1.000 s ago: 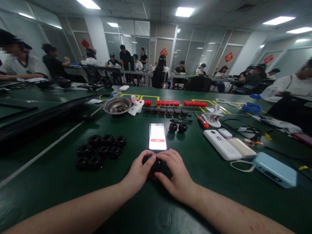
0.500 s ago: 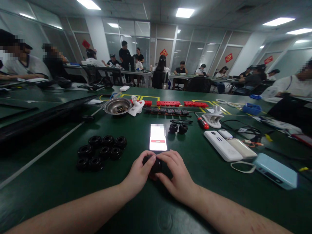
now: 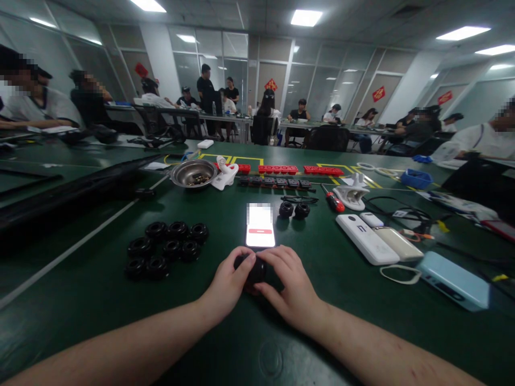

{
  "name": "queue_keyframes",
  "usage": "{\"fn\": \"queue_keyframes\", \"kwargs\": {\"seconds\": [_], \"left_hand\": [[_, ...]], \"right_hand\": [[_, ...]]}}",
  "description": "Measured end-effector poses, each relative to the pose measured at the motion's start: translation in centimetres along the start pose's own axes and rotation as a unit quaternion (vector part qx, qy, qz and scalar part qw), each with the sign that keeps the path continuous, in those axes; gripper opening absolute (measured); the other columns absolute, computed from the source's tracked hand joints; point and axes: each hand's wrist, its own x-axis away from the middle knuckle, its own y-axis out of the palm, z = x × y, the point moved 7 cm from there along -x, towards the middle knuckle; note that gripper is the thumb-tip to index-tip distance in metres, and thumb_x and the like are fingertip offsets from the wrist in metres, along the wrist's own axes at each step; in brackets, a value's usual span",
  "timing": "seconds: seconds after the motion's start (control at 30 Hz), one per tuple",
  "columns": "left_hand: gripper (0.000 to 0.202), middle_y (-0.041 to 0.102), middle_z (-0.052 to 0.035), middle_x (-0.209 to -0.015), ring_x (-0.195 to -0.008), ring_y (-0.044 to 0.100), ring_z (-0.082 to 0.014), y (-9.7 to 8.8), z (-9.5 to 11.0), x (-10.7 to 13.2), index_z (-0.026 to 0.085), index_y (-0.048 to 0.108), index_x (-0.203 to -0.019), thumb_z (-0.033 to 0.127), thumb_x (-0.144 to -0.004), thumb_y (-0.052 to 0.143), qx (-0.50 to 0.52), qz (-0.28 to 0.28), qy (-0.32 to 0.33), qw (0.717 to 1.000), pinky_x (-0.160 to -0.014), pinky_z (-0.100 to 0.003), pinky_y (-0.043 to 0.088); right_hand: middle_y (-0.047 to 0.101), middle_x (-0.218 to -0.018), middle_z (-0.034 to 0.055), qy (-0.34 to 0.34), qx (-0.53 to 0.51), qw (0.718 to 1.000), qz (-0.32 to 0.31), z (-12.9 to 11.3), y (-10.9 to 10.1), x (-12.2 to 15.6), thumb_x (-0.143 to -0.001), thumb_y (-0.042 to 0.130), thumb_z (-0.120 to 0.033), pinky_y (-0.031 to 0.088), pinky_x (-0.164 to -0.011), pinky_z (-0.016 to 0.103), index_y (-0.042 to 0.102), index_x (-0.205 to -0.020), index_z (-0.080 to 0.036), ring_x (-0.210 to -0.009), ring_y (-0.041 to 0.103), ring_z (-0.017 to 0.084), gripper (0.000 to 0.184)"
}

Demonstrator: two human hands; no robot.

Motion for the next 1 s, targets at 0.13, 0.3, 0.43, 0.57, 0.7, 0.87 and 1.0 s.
{"fn": "queue_keyframes", "kwargs": {"seconds": [0.13,0.3,0.43,0.57,0.7,0.87,1.0], "left_hand": [[0.023,0.049,0.002,-0.073,-0.062,0.053,-0.0125,-0.1,0.5,0.4,0.018,0.047,-0.081,0.041,-0.074,0.048,-0.006,0.012,0.008,1.0,-0.047,-0.02,0.043],[0.025,0.048,0.0038,-0.071,-0.052,0.051,-0.0098,0.4,0.1,0.3,0.019,0.045,-0.084,0.041,-0.073,0.048,0.004,-0.012,-0.008,1.0,-0.046,-0.021,0.043],[0.026,0.048,0.003,-0.069,-0.056,0.05,-0.0112,0.0,-0.1,-0.2,0.018,0.047,-0.08,0.042,-0.073,0.046,-0.002,0.006,0.011,1.0,-0.047,-0.021,0.042],[0.025,0.049,0.0023,-0.071,-0.059,0.051,-0.0122,-0.1,0.2,-0.1,0.018,0.047,-0.08,0.042,-0.072,0.047,0.008,0.019,0.007,1.0,-0.047,-0.021,0.042],[0.026,0.05,0.0037,-0.069,-0.052,0.051,-0.0109,0.1,0.3,0.3,0.019,0.045,-0.083,0.042,-0.072,0.047,0.007,0.021,-0.015,1.0,-0.045,-0.022,0.041],[0.025,0.049,0.0026,-0.07,-0.058,0.052,-0.0119,0.1,0.2,0.0,0.018,0.048,-0.081,0.042,-0.073,0.046,-0.001,-0.002,-0.002,1.0,-0.047,-0.021,0.041],[0.027,0.05,0.0014,-0.072,-0.061,0.052,-0.0134,0.0,0.2,-0.1,0.018,0.048,-0.081,0.043,-0.074,0.045,0.007,0.001,-0.007,1.0,-0.048,-0.022,0.042]], "right_hand": [[0.052,-0.104,0.0085,0.046,-0.013,0.999,0.011,0.9,0.0,0.2,-0.074,0.058,-0.031,0.035,-0.086,0.043,0.042,-0.114,-0.017,-0.097,0.045,0.024,0.045],[0.055,-0.084,0.0058,0.073,-0.021,0.997,0.001,1.6,0.2,0.1,-0.078,0.053,-0.033,0.041,-0.075,0.04,0.053,-0.095,-0.017,-0.084,0.047,0.023,0.023],[0.053,-0.101,0.0073,-0.003,-0.012,1.0,-0.001,0.0,0.1,0.0,-0.076,0.055,-0.023,0.035,-0.086,0.04,0.046,-0.108,-0.017,-0.095,0.044,0.023,0.033],[0.049,-0.108,0.0083,0.01,-0.019,1.0,0.002,0.2,0.1,0.2,-0.075,0.055,-0.022,0.034,-0.088,0.04,0.04,-0.114,-0.018,-0.101,0.041,0.023,0.042],[0.053,-0.096,0.0075,0.08,-0.049,0.996,0.014,1.8,0.1,0.2,-0.076,0.054,-0.037,0.039,-0.077,0.04,0.047,-0.105,-0.018,-0.09,0.046,0.023,0.036],[0.054,-0.093,0.006,0.048,-0.041,0.998,-0.005,1.1,0.2,-0.2,-0.075,0.058,-0.029,0.039,-0.078,0.037,0.051,-0.098,-0.018,-0.089,0.046,0.022,0.027],[0.049,-0.106,0.0069,0.008,-0.024,1.0,-0.011,0.0,0.2,0.0,-0.075,0.055,-0.02,0.036,-0.086,0.038,0.044,-0.112,-0.019,-0.098,0.042,0.022,0.039]]}}
